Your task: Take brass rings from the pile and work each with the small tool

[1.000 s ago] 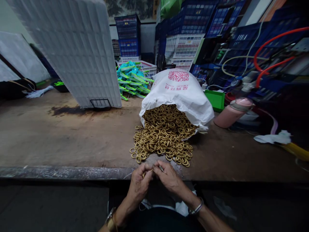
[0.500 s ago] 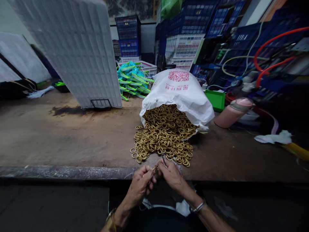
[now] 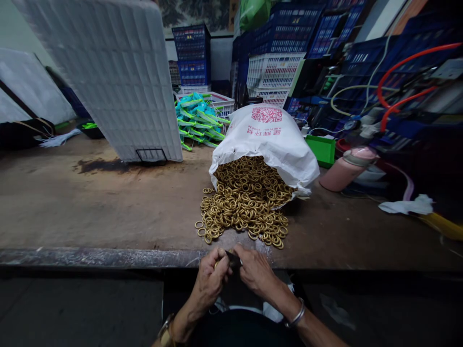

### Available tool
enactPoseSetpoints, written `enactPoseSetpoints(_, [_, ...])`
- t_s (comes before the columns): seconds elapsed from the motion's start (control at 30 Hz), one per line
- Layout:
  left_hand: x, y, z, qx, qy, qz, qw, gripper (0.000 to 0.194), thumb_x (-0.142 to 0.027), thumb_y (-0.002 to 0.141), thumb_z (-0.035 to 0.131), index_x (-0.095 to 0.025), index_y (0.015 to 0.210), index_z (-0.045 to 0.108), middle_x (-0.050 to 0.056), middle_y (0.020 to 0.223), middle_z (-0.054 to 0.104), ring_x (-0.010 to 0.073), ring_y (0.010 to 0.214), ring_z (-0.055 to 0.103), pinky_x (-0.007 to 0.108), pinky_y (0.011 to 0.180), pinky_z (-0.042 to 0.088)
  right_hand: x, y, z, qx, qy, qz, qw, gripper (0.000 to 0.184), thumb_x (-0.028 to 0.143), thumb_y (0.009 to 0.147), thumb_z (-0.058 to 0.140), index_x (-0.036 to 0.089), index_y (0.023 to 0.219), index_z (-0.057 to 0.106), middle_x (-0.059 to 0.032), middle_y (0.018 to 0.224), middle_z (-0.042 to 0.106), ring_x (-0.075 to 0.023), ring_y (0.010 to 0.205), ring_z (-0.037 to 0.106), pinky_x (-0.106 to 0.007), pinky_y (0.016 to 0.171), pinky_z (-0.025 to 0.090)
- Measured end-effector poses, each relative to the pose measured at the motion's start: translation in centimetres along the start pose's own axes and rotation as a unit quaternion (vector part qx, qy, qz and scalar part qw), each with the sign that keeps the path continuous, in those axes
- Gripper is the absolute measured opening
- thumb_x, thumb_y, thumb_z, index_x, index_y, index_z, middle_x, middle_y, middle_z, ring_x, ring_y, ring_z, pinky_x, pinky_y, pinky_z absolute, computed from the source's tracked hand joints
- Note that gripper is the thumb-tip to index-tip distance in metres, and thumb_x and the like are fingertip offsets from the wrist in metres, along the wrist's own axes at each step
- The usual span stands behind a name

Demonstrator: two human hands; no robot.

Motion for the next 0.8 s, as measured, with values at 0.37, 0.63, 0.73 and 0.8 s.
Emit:
enactPoseSetpoints(0.37, [0.4, -1.9, 2.2, 0.093, -0.205, -0.071, 0.972, 0.033, -0.047, 0.074, 0.054, -0.014, 0.071, 0.051, 0.001, 0.068, 0.056, 0.0021, 0.039, 0.036, 0.014, 0.032, 0.023, 0.3, 2.6, -0.5, -0.074, 0.009, -0.028, 0.997, 0.037, 0.001, 0.061, 0.038, 0.019, 0.092, 0.049, -0.0010, 0.073, 0.062, -0.0132, 0.065, 0.055, -0.022, 0.057, 0.028])
enactPoseSetpoints(0.63, [0.6, -1.3, 0.0, 0.051, -0.278, -0.080, 0.956, 0.015, -0.031, 0.078, 0.052, -0.017, 0.081, 0.049, 0.001, 0.068, 0.057, 0.0038, 0.040, 0.039, 0.014, 0.033, 0.023, 3.1, 5.3, 0.0, -0.075, -0.043, -0.052, 0.995, 0.048, 0.004, 0.065, 0.041, 0.019, 0.110, 0.044, -0.0049, 0.085, 0.065, -0.0160, 0.074, 0.058, -0.022, 0.060, 0.031])
enactPoseSetpoints(0.73, [1.2, -1.2, -0.4, 0.057, -0.311, -0.090, 0.944, 0.019, -0.031, 0.077, 0.053, -0.017, 0.091, 0.051, 0.001, 0.069, 0.055, 0.0047, 0.042, 0.041, 0.014, 0.034, 0.024, 3.6, 5.8, 0.1, -0.047, -0.074, -0.037, 0.995, 0.036, 0.006, 0.069, 0.041, 0.021, 0.099, 0.050, -0.0036, 0.082, 0.065, -0.0157, 0.071, 0.058, -0.023, 0.057, 0.029])
enactPoseSetpoints(0.8, [1.5, -1.1, -0.7, 0.055, -0.334, -0.095, 0.936, 0.021, -0.034, 0.077, 0.053, -0.015, 0.087, 0.053, 0.002, 0.071, 0.054, 0.0050, 0.046, 0.043, 0.014, 0.036, 0.024, 3.4, 5.8, 0.1, -0.053, -0.071, -0.030, 0.996, 0.032, 0.005, 0.070, 0.040, 0.022, 0.095, 0.051, -0.0032, 0.081, 0.065, -0.0153, 0.071, 0.058, -0.022, 0.057, 0.029])
Point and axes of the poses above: each hand's wrist, its own y-axis towards the middle knuckle, its own z-axis out of the palm, x = y × z, the point moved 9 cm from there along y, towards the middle knuckle
